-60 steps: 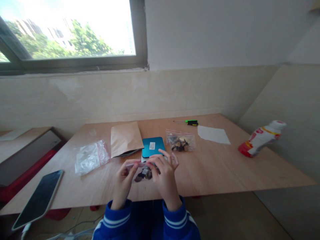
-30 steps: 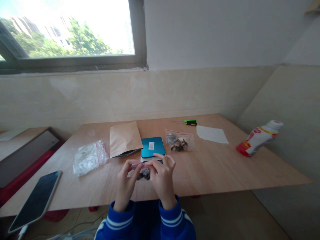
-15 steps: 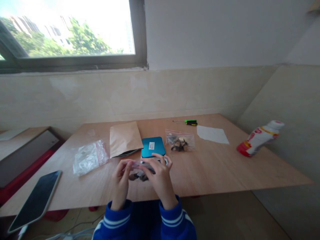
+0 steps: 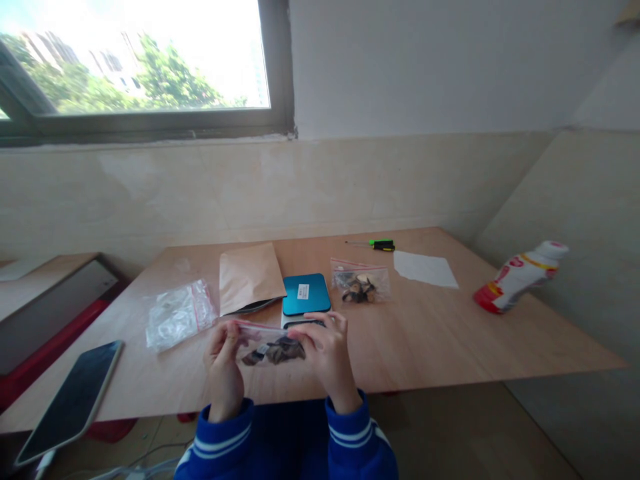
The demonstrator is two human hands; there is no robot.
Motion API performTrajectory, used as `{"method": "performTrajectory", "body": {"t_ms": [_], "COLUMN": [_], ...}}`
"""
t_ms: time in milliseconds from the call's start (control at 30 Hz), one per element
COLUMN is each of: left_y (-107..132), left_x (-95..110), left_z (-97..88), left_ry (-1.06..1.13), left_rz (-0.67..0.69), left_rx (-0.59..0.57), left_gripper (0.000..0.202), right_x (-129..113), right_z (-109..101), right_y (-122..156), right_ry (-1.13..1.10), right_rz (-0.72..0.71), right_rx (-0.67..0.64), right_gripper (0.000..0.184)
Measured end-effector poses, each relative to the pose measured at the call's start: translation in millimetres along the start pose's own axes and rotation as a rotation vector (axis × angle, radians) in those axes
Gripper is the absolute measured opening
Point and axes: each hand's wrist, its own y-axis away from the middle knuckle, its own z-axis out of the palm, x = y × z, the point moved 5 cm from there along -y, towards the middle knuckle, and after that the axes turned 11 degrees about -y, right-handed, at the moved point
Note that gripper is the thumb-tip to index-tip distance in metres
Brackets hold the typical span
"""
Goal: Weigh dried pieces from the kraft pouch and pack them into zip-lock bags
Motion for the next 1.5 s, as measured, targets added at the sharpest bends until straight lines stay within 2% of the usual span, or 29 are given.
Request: {"method": "performTrajectory", "body": {"t_ms": [33, 67, 133, 200, 300, 400, 500, 567, 633, 733, 800, 933, 1067, 1167, 1267, 1367, 1500], "left_y": [0, 0, 0, 0, -2, -5, -6, -6, -9, -19, -31, -64, -92, -103, -109, -113, -116], "left_x": [-1, -3, -6, -8, -13, -16, -17, -18, -19, -21, -24, -22, -11, -12, -20, -24, -21], "left_z": [0.6, 1.3, 1.3, 0.5, 1.1, 5.7, 13.3, 15.4, 13.2, 4.1, -3.6, -17.6, -19.3, -10.2, 0.0, 7.3, 10.5], "left_ry": [0.034, 0.071, 0.147, 0.219, 0.285, 0.237, 0.041, -0.078, -0.159, -0.297, -0.379, -0.595, -0.833, -1.078, -1.217, -1.295, -1.384], "left_rz": [-0.038, -0.081, -0.146, -0.159, -0.163, -0.147, -0.093, -0.063, -0.023, 0.075, 0.145, 0.327, 0.532, 0.573, 0.547, 0.527, 0.515], "left_rx": [0.001, 0.009, 0.059, 0.127, 0.156, 0.038, -0.187, -0.280, -0.299, -0.260, -0.241, -0.221, -0.225, -0.288, -0.346, -0.369, -0.406], "left_gripper": [0.034, 0.033, 0.032, 0.029, 0.027, 0.033, 0.049, 0.054, 0.050, 0.040, 0.037, 0.031, 0.027, 0.029, 0.032, 0.032, 0.022], "right_x": [4, 9, 22, 32, 38, 41, 49, 60, 76, 108, 132, 177, 202, 201, 185, 164, 137], "right_z": [0, 1, 4, 9, 11, 4, -15, -33, -55, -88, -105, -129, -142, -147, -144, -132, -103], "right_y": [0, 1, 4, 9, 12, 11, 10, 13, 19, 27, 27, 12, -8, -10, -4, 3, 1], "right_ry": [-0.037, -0.095, -0.250, -0.396, -0.478, -0.481, -0.492, -0.455, -0.384, -0.319, -0.296, -0.121, 0.060, 0.228, 0.447, 0.597, 0.499], "right_rz": [0.027, 0.073, 0.205, 0.328, 0.426, 0.492, 0.541, 0.576, 0.626, 0.698, 0.739, 0.796, 0.811, 0.812, 0.750, 0.591, 0.298], "right_rx": [-0.012, -0.037, -0.116, -0.197, -0.241, -0.113, 0.114, 0.253, 0.379, 0.517, 0.532, 0.421, 0.380, 0.415, 0.449, 0.438, 0.330], "right_gripper": [0.009, 0.015, 0.042, 0.054, 0.039, 0.028, 0.033, 0.038, 0.043, 0.048, 0.050, 0.048, 0.041, 0.050, 0.060, 0.053, 0.037]}}
